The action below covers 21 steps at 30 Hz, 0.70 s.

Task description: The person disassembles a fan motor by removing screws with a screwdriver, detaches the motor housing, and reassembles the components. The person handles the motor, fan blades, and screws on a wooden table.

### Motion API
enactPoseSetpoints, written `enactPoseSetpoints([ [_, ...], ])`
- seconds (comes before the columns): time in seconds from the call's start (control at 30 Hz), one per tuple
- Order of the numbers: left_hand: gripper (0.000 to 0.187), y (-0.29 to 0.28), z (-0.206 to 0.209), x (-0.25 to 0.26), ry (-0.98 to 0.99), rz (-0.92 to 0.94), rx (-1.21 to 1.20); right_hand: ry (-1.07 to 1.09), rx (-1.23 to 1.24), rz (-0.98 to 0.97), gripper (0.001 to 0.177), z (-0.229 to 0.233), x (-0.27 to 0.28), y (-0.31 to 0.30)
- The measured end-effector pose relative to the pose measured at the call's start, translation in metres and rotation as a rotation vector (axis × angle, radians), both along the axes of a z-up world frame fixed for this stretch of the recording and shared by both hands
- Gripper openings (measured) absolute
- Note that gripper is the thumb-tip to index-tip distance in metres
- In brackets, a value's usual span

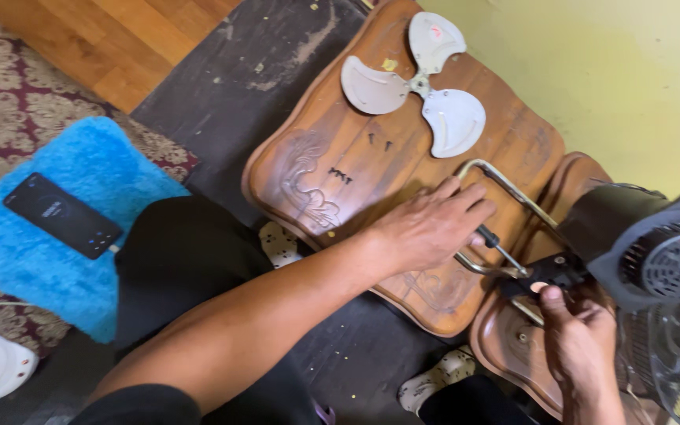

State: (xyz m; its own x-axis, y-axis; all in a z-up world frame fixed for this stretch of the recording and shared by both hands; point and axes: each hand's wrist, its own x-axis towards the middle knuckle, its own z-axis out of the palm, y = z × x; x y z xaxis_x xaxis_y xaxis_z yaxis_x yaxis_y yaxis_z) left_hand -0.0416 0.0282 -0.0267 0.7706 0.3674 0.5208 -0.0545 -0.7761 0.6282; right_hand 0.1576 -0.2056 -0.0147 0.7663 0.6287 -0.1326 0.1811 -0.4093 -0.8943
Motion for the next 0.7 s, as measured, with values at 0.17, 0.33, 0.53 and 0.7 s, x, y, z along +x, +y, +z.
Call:
enactPoseSetpoints([
  [0.17,0.042,0.0,0.006,0.0,0.122,-0.041,0.016,0.005,0.034,0.014,0.008,0.004,-0.004,0.002],
  [0.33,0.031,0.003,0.007,-0.001,0.095,-0.002,0.067,0.07,0.05,0.005,0.01,0.01,-0.009,0.007],
  [0.53,0.022,0.007,0.009,0.0,0.223,-0.008,0.017,0.087,-0.045,-0.066,0.014,0.014,-0.01,0.007],
  [0.7,0.034,0.003,0.011,-0.004,0.044,-0.034,-0.019,0.061,-0.041,-0.044,0.017,0.013,-0.009,0.007],
])
